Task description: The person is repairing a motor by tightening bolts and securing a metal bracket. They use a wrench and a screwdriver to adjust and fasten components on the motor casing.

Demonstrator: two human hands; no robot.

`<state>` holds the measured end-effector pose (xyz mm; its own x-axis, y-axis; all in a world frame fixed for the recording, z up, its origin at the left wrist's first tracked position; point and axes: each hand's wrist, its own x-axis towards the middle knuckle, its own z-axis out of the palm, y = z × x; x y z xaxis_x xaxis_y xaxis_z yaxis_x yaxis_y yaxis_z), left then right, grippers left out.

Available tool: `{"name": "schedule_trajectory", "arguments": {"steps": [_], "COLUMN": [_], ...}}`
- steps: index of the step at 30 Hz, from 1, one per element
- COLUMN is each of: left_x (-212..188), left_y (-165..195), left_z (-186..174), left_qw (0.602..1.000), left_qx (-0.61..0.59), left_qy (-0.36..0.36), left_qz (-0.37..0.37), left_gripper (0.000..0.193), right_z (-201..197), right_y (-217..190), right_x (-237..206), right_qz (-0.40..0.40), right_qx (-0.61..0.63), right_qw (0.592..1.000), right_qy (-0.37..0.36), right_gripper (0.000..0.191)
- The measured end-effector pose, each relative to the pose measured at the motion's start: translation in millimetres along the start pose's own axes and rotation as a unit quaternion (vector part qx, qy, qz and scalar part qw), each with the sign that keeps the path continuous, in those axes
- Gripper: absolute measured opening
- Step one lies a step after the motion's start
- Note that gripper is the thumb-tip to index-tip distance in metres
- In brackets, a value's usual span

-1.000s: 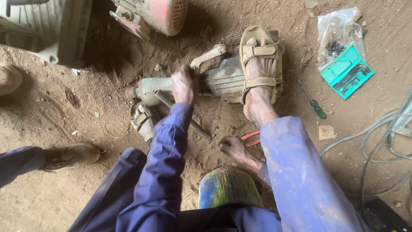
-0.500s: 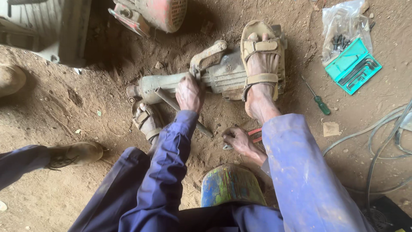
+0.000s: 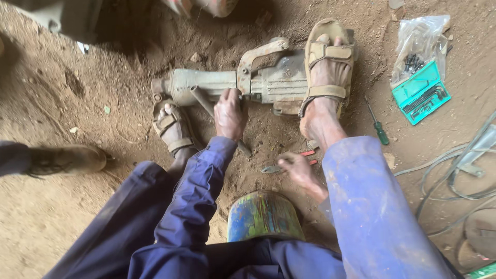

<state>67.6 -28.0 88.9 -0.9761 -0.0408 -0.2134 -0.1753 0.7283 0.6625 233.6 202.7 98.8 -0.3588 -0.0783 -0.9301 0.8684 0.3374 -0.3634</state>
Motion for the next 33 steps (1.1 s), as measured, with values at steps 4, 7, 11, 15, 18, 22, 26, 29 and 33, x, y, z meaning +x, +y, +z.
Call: {"name": "schedule_trajectory", "arguments": {"steps": [4, 7, 11, 15, 18, 22, 26, 29, 33], "left_x": [-24, -31, -32, -34, -37, -40, -41, -43, -36], "left_y": [-2, -4, -9, -12, -12, -13, -13, -12, -10], "left_z": [1, 5, 6, 5, 6, 11, 18, 18, 8], "left_qw": [0.989, 0.991, 0.989, 0.982, 0.982, 0.983, 0.987, 0.987, 0.988], "left_qx": [-0.019, -0.025, -0.019, 0.008, -0.002, -0.028, -0.059, -0.075, -0.086], "left_qy": [0.08, 0.074, 0.064, 0.061, 0.052, 0.046, 0.047, 0.052, 0.045], "left_qz": [0.12, 0.108, 0.134, 0.176, 0.18, 0.175, 0.144, 0.13, 0.12], "left_gripper": [0.007, 0.005, 0.01, 0.012, 0.012, 0.013, 0.014, 0.017, 0.017], "right_z": [-37, -76, -102, -104, -103, -102, -100, -100, -104], "right_y": [-34, -71, -92, -93, -94, -98, -99, -100, -103], "right_x": [1, 35, 66, 72, 72, 73, 71, 71, 71], "right_qz": [-0.003, -0.045, -0.068, -0.073, -0.075, -0.079, -0.082, -0.086, -0.092], "right_qx": [-0.033, -0.079, -0.123, -0.138, -0.143, -0.149, -0.152, -0.159, -0.16], "right_qw": [0.998, 0.991, 0.982, 0.978, 0.977, 0.975, 0.973, 0.971, 0.97], "right_qy": [0.047, 0.096, 0.128, 0.136, 0.142, 0.147, 0.151, 0.154, 0.156], "right_gripper": [0.021, 0.021, 0.022, 0.022, 0.022, 0.022, 0.023, 0.023, 0.023]}}
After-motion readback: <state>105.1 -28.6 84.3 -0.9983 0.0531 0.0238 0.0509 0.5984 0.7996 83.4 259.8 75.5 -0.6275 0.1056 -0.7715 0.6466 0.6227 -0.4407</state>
